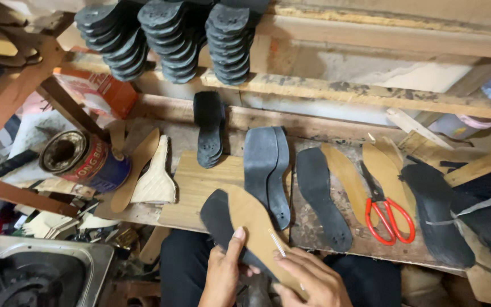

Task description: The person cuts a black rubber insole with red-handled scissors, then uses a small metal tool to scrape and trim the edges of the insole against a tan cardboard template. The person stacks the finished insoles on the bench.

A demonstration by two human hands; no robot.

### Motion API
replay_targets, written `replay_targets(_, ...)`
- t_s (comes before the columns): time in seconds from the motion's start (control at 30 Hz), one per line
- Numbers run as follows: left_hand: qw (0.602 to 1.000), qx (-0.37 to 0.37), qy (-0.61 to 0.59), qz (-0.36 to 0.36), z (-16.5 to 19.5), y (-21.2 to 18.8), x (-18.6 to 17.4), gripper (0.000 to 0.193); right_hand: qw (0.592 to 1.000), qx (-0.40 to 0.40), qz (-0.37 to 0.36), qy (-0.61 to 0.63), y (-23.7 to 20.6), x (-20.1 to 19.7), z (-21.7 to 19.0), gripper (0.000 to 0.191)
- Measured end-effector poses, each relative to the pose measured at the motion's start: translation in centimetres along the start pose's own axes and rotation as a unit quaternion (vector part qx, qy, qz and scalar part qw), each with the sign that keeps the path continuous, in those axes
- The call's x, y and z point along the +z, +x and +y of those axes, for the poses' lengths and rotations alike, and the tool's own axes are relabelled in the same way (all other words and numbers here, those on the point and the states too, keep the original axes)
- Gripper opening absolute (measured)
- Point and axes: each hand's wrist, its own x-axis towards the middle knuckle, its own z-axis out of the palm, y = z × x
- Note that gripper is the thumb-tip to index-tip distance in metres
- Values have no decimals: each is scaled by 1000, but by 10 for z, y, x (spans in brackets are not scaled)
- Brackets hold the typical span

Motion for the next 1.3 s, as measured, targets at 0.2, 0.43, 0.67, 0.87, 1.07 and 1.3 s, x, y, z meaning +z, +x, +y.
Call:
replay_targets(0.2,995,81,-13,-49,13,11,-2,53,964,137,172,-147,7,-23,21,44)
replay_targets(0.43,898,340,268,78,53,42,19,53,952,210,178,-136,21,-35,51,49)
replay_targets(0.67,859,228,449,88,93,57,42,77,946,224,209,-104,14,-36,47,51)
replay_targets(0.87,903,204,375,38,83,88,30,78,942,261,207,-41,25,-34,26,53)
replay_targets(1.07,992,89,20,-88,51,75,25,37,958,199,209,-2,34,-1,-7,53)
replay_targets(1.3,982,44,-110,-146,19,9,14,41,992,68,100,28,31,28,-10,57)
